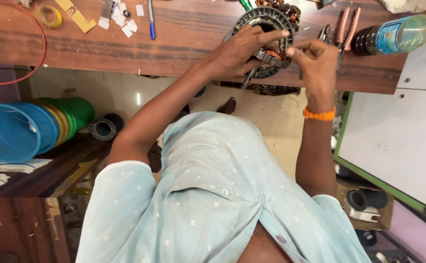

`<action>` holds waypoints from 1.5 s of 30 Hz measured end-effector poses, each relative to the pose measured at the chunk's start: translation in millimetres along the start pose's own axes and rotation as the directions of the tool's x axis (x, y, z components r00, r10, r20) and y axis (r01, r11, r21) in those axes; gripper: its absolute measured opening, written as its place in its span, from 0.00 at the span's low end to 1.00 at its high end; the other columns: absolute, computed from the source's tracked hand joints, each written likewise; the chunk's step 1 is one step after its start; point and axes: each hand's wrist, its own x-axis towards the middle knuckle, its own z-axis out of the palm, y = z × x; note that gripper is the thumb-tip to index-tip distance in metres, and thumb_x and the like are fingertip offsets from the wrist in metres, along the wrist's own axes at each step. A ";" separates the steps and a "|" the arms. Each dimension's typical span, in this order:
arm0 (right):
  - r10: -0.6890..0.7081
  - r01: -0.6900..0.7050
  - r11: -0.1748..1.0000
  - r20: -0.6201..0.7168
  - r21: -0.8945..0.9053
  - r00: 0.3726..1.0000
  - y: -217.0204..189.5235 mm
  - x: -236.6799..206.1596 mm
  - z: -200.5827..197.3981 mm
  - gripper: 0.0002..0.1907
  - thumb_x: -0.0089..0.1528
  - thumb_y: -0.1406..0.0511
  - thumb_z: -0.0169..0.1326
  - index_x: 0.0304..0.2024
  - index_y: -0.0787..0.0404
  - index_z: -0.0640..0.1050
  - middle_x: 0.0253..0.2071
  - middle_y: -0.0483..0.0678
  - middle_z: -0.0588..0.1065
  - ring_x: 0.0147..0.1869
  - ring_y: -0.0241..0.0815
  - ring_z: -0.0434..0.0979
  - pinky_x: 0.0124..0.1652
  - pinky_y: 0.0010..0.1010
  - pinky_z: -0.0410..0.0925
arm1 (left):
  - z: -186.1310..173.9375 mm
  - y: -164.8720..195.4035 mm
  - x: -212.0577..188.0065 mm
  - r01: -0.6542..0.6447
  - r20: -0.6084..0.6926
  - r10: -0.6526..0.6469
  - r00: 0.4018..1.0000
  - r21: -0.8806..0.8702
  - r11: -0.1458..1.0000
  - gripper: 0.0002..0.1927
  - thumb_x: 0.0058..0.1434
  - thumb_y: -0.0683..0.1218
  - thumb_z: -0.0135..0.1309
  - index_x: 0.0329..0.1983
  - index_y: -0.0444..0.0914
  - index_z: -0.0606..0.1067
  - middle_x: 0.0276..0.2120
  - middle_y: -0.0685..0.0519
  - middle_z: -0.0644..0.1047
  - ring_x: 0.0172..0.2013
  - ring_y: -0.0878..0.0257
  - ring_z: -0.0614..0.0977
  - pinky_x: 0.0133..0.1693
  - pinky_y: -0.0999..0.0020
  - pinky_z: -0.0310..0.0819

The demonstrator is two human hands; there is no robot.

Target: The person removes old copper windings from an electric motor stator at a workbench. They pull and pry coiled copper wire out of the stator slots by hand, use a green-handled screwdriver to loosen the windings, and work around the stator ring, with pliers and other tools on the bench.

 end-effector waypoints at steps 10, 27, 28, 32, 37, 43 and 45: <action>-0.459 0.364 0.831 -0.151 -0.420 0.875 -19.8 -72.2 42.7 0.04 0.65 0.75 0.64 0.39 0.68 0.80 0.30 0.52 0.75 0.27 0.37 0.67 0.29 0.29 0.61 | 7.5 20.9 -1.0 0.124 -0.150 -0.135 0.979 -0.085 0.989 0.50 0.55 0.35 0.65 0.78 0.50 0.55 0.45 0.57 0.79 0.50 0.58 0.77 0.60 0.56 0.69; -0.546 0.458 0.818 -0.220 -0.348 0.808 51.3 -48.6 63.4 0.04 0.69 0.79 0.64 0.43 0.72 0.80 0.31 0.50 0.73 0.30 0.34 0.62 0.32 0.29 0.57 | 2.3 25.6 10.9 0.128 -0.163 -0.137 0.977 -0.064 0.990 0.23 0.54 0.42 0.66 0.54 0.52 0.82 0.50 0.59 0.77 0.51 0.60 0.77 0.55 0.58 0.69; -0.547 0.469 0.819 -0.206 -0.329 0.811 57.9 -43.6 61.3 0.05 0.69 0.80 0.63 0.43 0.72 0.79 0.32 0.49 0.74 0.31 0.35 0.62 0.32 0.29 0.58 | 3.7 20.7 16.0 0.118 -0.119 -0.127 0.985 -0.081 0.990 0.23 0.54 0.43 0.68 0.55 0.51 0.82 0.50 0.57 0.76 0.52 0.58 0.76 0.55 0.57 0.69; -0.648 0.590 0.751 -0.163 -0.298 0.744 72.9 -21.2 55.6 0.04 0.69 0.78 0.62 0.44 0.71 0.80 0.34 0.50 0.75 0.33 0.38 0.67 0.35 0.30 0.62 | -2.0 6.8 29.9 -0.135 -0.226 0.096 0.969 -0.165 0.977 0.27 0.50 0.40 0.70 0.56 0.42 0.80 0.54 0.48 0.72 0.56 0.49 0.73 0.53 0.57 0.69; -0.713 0.674 0.684 -0.058 -0.279 0.699 85.2 0.6 58.9 0.05 0.67 0.78 0.61 0.44 0.69 0.80 0.33 0.50 0.75 0.32 0.40 0.69 0.34 0.31 0.64 | -14.6 19.1 19.1 -0.176 -0.164 0.146 0.976 -0.183 0.967 0.24 0.53 0.37 0.69 0.55 0.41 0.83 0.49 0.50 0.69 0.52 0.54 0.75 0.52 0.58 0.72; -0.771 0.756 0.612 0.037 -0.232 0.635 84.7 8.0 75.0 0.07 0.64 0.78 0.60 0.44 0.67 0.80 0.32 0.49 0.76 0.31 0.42 0.72 0.33 0.33 0.66 | -17.0 34.5 10.4 -0.288 -0.301 0.276 0.913 0.004 0.958 0.24 0.57 0.39 0.70 0.59 0.42 0.82 0.51 0.51 0.74 0.54 0.55 0.77 0.53 0.58 0.72; -0.779 0.771 0.598 0.069 -0.221 0.624 86.6 3.4 75.9 0.08 0.63 0.78 0.60 0.44 0.66 0.81 0.32 0.49 0.76 0.31 0.42 0.73 0.33 0.34 0.67 | -3.3 33.8 5.2 -0.254 -0.378 0.255 0.890 0.053 0.966 0.21 0.62 0.40 0.71 0.57 0.41 0.80 0.52 0.52 0.76 0.53 0.55 0.78 0.52 0.56 0.72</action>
